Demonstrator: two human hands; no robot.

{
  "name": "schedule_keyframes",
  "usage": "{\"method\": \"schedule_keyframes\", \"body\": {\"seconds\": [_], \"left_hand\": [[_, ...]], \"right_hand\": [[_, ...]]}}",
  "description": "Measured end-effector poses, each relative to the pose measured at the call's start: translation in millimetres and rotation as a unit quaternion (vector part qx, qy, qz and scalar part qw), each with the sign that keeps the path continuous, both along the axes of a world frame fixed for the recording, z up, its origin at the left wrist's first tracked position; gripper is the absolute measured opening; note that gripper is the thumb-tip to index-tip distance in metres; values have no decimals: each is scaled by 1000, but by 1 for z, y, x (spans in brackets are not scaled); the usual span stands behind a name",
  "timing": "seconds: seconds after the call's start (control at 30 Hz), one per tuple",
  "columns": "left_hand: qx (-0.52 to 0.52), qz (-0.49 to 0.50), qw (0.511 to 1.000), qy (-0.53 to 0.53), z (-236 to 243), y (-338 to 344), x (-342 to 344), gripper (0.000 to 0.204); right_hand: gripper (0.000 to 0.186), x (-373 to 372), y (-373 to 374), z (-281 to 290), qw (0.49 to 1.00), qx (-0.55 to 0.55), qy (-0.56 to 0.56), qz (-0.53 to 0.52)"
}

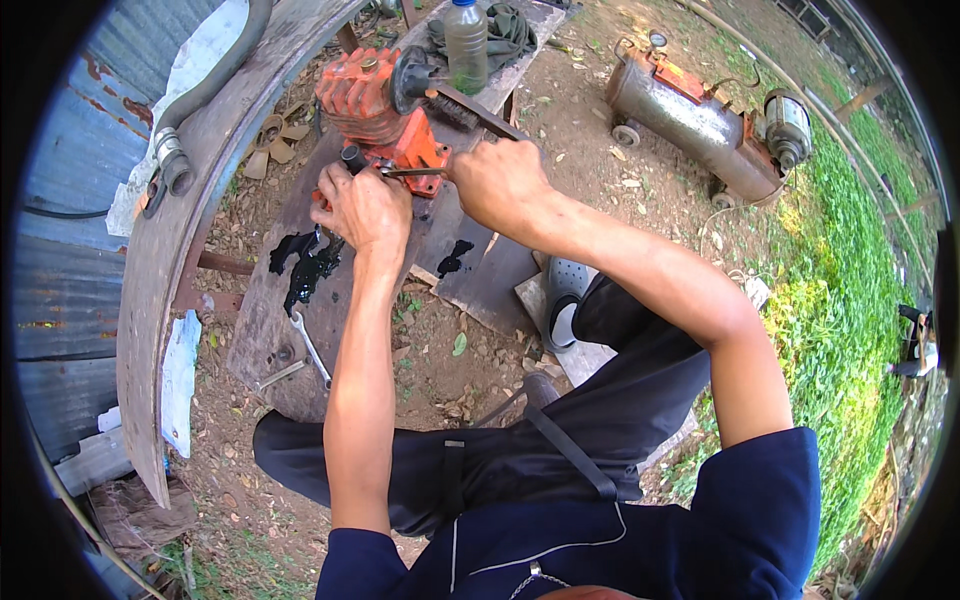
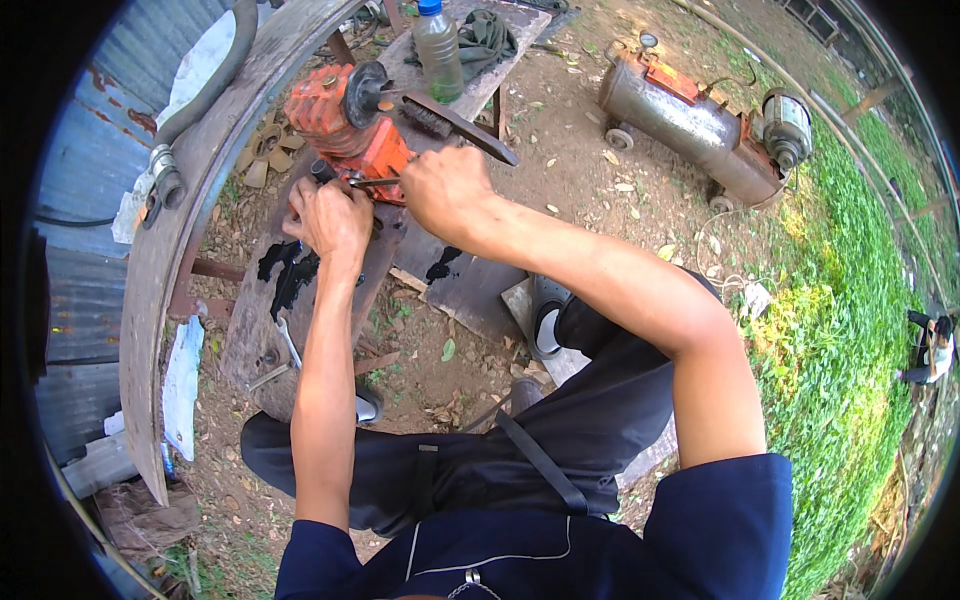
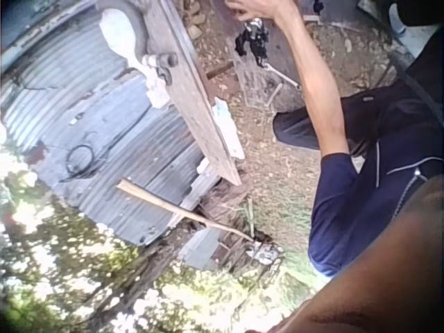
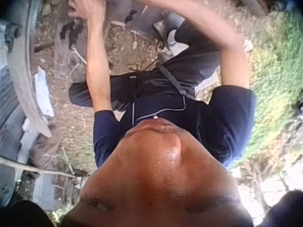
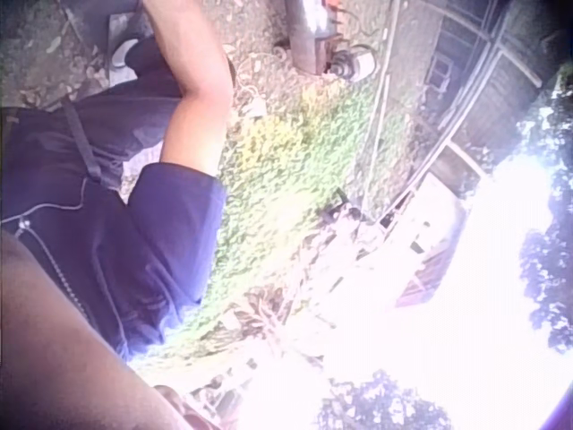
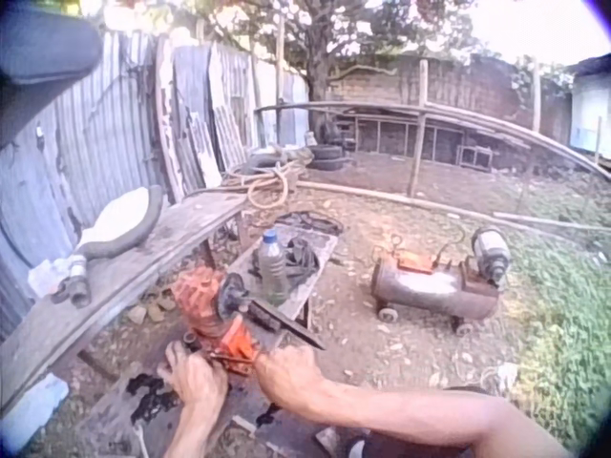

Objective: The person uses a screwdriver and a wrench to disassemble a red air compressor pump on a workbench, removes a small valve component, and cleans it with a cloth.

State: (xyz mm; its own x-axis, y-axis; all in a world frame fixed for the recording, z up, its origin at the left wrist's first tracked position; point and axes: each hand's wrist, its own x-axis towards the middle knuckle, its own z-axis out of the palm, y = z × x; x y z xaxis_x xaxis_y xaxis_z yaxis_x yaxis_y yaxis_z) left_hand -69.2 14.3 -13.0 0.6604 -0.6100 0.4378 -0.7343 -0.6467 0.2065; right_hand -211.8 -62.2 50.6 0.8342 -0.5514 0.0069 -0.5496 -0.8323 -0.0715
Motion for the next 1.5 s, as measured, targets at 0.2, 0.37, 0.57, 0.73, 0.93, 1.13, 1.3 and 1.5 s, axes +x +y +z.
{"method": "schedule_keyframes", "body": {"seconds": [0.2, 0.37, 0.57, 0.73, 0.93, 1.13, 1.3, 1.5], "left_hand": [[18, -1, 1000, 11, 5, 2, 0, 19], [11, -2, 1000, -20, 1, 2, -1, 21], [35, -4, 998, -46, 3, 2, 3, 22], [26, -14, 999, -27, 4, 3, 1, 21], [0, -36, 999, -24, 1, 4, 2, 22], [-4, -40, 999, -26, 0, 6, 4, 23], [-9, -67, 997, -39, 4, 7, 7, 25], [-65, -133, 987, -67, 1, 18, 34, 25]], "right_hand": [[17, -11, -8, -45, 999, -12, -43, -16], [17, -10, -13, -30, 1000, -8, -16, 1], [27, -9, -19, -66, 999, 35, -37, -18], [46, -11, -26, -88, 995, 54, -76, -23], [46, -11, -28, -103, 988, 124, -88, -27], [55, 3, -38, -82, 974, 224, 25, 34], [48, 17, -29, -102, 931, 336, -128, 62], [39, 18, -39, -106, 964, 204, -130, 108]]}}
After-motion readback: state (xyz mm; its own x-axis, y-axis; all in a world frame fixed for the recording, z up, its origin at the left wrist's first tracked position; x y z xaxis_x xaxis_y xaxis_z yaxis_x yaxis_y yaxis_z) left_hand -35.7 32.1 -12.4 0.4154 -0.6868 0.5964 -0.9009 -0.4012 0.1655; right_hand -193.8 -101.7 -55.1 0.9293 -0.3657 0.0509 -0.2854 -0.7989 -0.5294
